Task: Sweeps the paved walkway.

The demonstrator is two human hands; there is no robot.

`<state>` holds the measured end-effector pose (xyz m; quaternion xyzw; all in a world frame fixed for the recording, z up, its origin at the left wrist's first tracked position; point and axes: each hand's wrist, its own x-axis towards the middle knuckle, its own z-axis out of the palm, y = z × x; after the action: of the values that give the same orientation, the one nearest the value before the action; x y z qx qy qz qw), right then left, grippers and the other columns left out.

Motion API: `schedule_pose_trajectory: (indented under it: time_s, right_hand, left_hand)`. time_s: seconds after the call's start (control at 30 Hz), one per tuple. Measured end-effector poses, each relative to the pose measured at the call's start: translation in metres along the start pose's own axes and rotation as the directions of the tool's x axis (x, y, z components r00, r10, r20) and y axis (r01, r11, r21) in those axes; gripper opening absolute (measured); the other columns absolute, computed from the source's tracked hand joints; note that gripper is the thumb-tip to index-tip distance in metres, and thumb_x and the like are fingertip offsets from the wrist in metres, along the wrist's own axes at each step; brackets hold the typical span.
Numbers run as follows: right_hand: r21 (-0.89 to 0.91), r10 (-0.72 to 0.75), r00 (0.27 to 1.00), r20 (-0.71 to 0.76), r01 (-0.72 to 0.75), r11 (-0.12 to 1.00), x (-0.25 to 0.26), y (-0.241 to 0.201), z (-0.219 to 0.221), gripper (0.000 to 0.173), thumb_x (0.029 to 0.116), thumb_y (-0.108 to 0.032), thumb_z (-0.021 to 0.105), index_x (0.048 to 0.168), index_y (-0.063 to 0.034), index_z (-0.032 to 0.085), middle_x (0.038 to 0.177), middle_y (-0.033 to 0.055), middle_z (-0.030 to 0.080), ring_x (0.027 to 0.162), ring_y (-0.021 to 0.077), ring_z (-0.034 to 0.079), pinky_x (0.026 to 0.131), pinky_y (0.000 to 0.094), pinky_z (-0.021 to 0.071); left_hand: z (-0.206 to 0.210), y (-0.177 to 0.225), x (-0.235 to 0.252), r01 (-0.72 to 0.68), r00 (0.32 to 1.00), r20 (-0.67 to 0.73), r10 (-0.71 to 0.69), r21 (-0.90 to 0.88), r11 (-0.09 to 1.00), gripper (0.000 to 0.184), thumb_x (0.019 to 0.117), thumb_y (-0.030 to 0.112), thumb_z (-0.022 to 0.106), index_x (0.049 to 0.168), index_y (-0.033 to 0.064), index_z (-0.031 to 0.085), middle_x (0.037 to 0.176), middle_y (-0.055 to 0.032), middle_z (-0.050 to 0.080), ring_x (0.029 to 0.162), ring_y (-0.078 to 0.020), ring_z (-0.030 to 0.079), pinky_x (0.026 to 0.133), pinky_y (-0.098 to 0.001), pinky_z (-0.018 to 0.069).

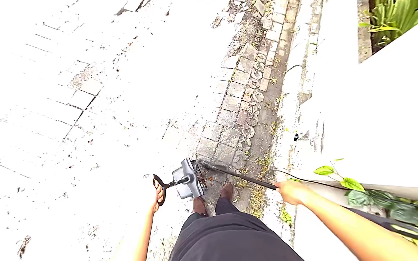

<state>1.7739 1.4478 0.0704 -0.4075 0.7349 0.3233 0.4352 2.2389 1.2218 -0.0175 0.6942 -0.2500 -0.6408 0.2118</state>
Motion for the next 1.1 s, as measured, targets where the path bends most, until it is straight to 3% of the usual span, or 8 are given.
schedule_pose_trajectory:
  time_s: [0.17, 0.3, 0.47, 0.57, 0.63, 0.77, 1.0, 1.1]
  right_hand:
    - [-0.014, 0.066, 0.996, -0.068, -0.067, 0.998, -0.030, 0.052, -0.007, 0.046, 0.1095, -0.034, 0.041, 0.154, -0.0281, 0.050, 0.130, 0.0170, 0.069, 0.121, 0.0389, 0.065, 0.100, 0.0620, 0.0504]
    - [-0.066, 0.273, 0.954, -0.124, -0.282, 0.957, -0.041, 0.004, 0.004, 0.039, 0.0981, -0.027, 0.056, 0.135, -0.0171, 0.060, 0.118, 0.0201, 0.070, 0.111, 0.0416, 0.069, 0.085, 0.0619, 0.0559]
    - [0.060, 0.085, 0.987, 0.139, -0.094, 0.994, -0.009, -0.054, 0.047, 0.044, 0.1039, -0.030, 0.047, 0.144, -0.0172, 0.059, 0.132, 0.0232, 0.066, 0.121, 0.0429, 0.064, 0.095, 0.0676, 0.0508]
    - [0.332, 0.033, 0.972, 0.234, -0.112, 0.936, -0.015, -0.061, 0.063, 0.046, 0.1117, -0.039, 0.034, 0.155, -0.0309, 0.047, 0.099, 0.0132, 0.064, 0.071, 0.0237, 0.059, 0.064, 0.0429, 0.0498]
    - [0.433, 0.039, 0.968, 0.247, -0.146, 0.889, -0.026, -0.046, 0.059, 0.046, 0.1122, -0.043, 0.033, 0.157, -0.0360, 0.043, 0.091, 0.0101, 0.061, 0.061, 0.0187, 0.052, 0.058, 0.0371, 0.0462]
    - [0.167, 0.058, 0.998, 0.038, -0.063, 0.984, -0.059, -0.029, 0.015, 0.045, 0.1118, -0.035, 0.036, 0.155, -0.0302, 0.049, 0.128, 0.0184, 0.069, 0.114, 0.0366, 0.067, 0.097, 0.0605, 0.0508]
    - [-0.043, 0.298, 0.951, -0.089, -0.302, 0.952, -0.027, -0.117, 0.022, 0.045, 0.0888, -0.023, 0.067, 0.131, -0.0107, 0.063, 0.122, 0.0213, 0.069, 0.114, 0.0422, 0.067, 0.087, 0.0640, 0.0544]
    - [-0.025, 0.173, 0.984, 0.028, -0.173, 0.985, -0.020, -0.156, 0.032, 0.040, 0.0961, -0.029, 0.058, 0.132, -0.0123, 0.064, 0.128, 0.0205, 0.067, 0.120, 0.0407, 0.065, 0.091, 0.0657, 0.0525]
  left_hand:
    - [-0.008, 0.015, 0.014, 0.068, 0.996, 0.048, -0.075, 0.128, 0.989, 0.059, 0.1094, 0.060, 0.023, 0.072, 0.0173, 0.039, 0.050, 0.0031, 0.030, 0.038, -0.0093, 0.029, 0.037, -0.0232, 0.0277]
    - [-0.017, 0.018, 0.023, 0.106, 0.993, 0.041, -0.113, 0.151, 0.983, 0.061, 0.1069, 0.065, 0.026, 0.070, 0.0181, 0.038, 0.049, 0.0040, 0.030, 0.037, -0.0078, 0.028, 0.036, -0.0219, 0.0270]
    - [-0.019, 0.014, 0.023, 0.064, 0.997, 0.032, -0.070, 0.158, 0.985, 0.061, 0.1076, 0.065, 0.024, 0.074, 0.0164, 0.040, 0.050, 0.0026, 0.031, 0.036, -0.0088, 0.029, 0.035, -0.0225, 0.0276]
    - [-0.022, 0.014, 0.023, 0.050, 0.999, 0.005, -0.052, 0.139, 0.989, 0.061, 0.1075, 0.065, 0.024, 0.074, 0.0166, 0.039, 0.050, 0.0026, 0.029, 0.036, -0.0093, 0.027, 0.035, -0.0229, 0.0266]
    - [-0.024, 0.014, 0.024, 0.039, 0.999, -0.010, -0.038, 0.123, 0.992, 0.061, 0.1071, 0.066, 0.025, 0.074, 0.0166, 0.040, 0.050, 0.0026, 0.029, 0.036, -0.0095, 0.027, 0.036, -0.0234, 0.0266]
    - [-0.025, 0.010, 0.019, 0.007, 1.000, 0.007, -0.008, 0.117, 0.993, 0.061, 0.1076, 0.065, 0.026, 0.075, 0.0158, 0.041, 0.050, 0.0024, 0.030, 0.036, -0.0093, 0.027, 0.036, -0.0232, 0.0265]
    - [-0.009, 0.019, 0.013, 0.030, 0.999, 0.034, -0.034, 0.116, 0.993, 0.056, 0.1107, 0.057, 0.025, 0.077, 0.0152, 0.041, 0.051, 0.0021, 0.032, 0.036, -0.0093, 0.029, 0.035, -0.0226, 0.0275]
    - [-0.015, 0.011, 0.022, 0.012, 0.993, 0.119, -0.019, 0.057, 0.998, 0.058, 0.1081, 0.063, 0.027, 0.076, 0.0166, 0.041, 0.051, 0.0028, 0.030, 0.036, -0.0092, 0.028, 0.035, -0.0226, 0.0277]
